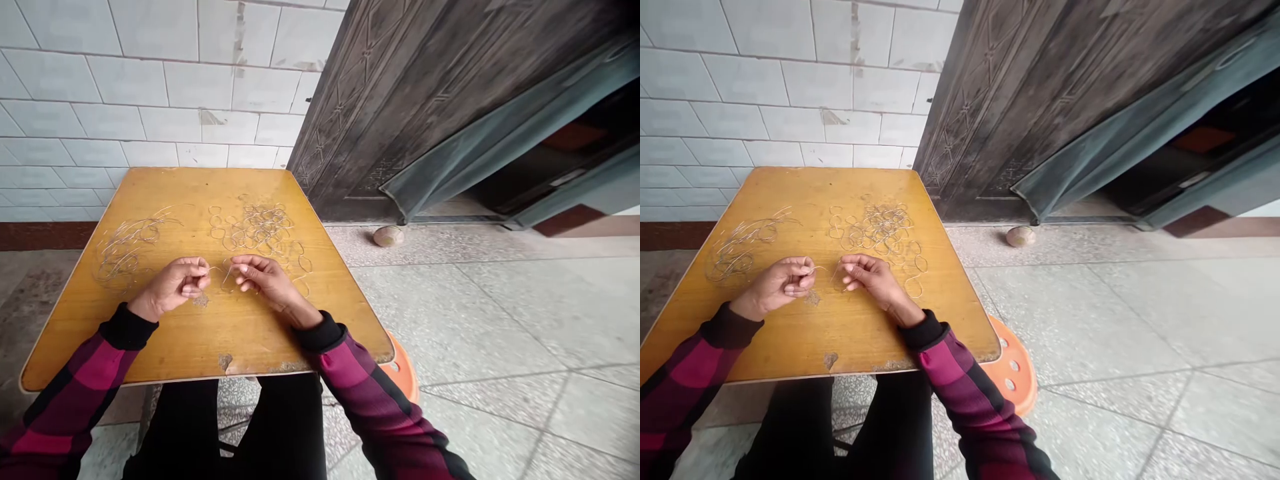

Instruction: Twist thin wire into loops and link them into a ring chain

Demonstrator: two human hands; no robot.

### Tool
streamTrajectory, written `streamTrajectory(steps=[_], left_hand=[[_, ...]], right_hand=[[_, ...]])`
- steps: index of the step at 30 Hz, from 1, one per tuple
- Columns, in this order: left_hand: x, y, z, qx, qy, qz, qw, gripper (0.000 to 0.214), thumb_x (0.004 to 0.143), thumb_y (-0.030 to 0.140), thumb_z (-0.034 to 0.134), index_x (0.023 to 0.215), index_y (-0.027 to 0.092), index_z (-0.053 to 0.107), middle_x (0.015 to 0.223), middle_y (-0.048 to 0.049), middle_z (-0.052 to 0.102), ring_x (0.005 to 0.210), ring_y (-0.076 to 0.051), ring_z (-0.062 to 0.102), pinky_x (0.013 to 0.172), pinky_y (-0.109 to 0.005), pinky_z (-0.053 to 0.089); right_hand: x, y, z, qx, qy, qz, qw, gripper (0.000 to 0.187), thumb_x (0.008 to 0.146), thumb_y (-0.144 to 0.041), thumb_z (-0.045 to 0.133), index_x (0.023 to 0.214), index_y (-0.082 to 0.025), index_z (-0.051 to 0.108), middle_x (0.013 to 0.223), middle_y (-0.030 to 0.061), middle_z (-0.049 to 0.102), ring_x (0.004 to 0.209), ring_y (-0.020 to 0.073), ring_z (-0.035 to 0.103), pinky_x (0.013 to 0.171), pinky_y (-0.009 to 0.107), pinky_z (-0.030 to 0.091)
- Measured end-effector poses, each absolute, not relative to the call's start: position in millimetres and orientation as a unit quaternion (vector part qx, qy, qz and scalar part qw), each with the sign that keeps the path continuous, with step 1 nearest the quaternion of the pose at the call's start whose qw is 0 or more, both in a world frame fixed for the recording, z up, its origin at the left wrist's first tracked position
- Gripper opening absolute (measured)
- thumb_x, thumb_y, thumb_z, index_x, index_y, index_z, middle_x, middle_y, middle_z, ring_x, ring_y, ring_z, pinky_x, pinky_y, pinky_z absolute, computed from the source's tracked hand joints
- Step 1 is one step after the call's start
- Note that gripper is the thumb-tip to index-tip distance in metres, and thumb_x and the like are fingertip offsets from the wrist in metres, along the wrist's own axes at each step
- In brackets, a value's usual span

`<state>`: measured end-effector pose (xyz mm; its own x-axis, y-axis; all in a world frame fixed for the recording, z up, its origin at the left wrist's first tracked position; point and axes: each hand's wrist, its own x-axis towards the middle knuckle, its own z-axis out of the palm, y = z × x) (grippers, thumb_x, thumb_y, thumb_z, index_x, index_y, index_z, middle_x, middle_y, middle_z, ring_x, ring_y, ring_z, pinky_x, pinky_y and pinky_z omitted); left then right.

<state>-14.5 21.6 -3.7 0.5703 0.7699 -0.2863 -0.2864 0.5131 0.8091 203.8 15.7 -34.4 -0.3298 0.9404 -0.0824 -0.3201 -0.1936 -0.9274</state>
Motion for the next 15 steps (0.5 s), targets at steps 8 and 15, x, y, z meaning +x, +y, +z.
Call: streamTrajectory(steps=[8,15], left_hand=[[-2.2,13.8,-10.7,0.503,0.374,0.339,0.702,0.016,0.07,0.026,0.068,0.073,0.012,0.062,0.061,-0.0023,0.061,0.041,-0.003,0.036,0.041,-0.018,0.022],[6.8,6.9,-12.6,0.465,0.436,0.431,0.639,0.023,0.069,0.033,0.072,0.082,0.014,0.066,0.061,0.0032,0.05,0.05,-0.006,0.042,0.042,-0.017,0.026]], right_hand=[[198.8,13.6,-42.4,-0.333,-0.454,0.69,0.456,0.024,0.068,-0.035,0.081,0.083,-0.018,0.073,0.075,0.0002,0.07,0.061,0.0072,0.063,0.057,0.019,0.053],[199.8,13.0,-36.5,-0.315,-0.463,0.631,0.536,0.023,0.071,-0.038,0.078,0.089,-0.023,0.075,0.085,0.0014,0.074,0.073,0.0107,0.068,0.074,0.027,0.058]])
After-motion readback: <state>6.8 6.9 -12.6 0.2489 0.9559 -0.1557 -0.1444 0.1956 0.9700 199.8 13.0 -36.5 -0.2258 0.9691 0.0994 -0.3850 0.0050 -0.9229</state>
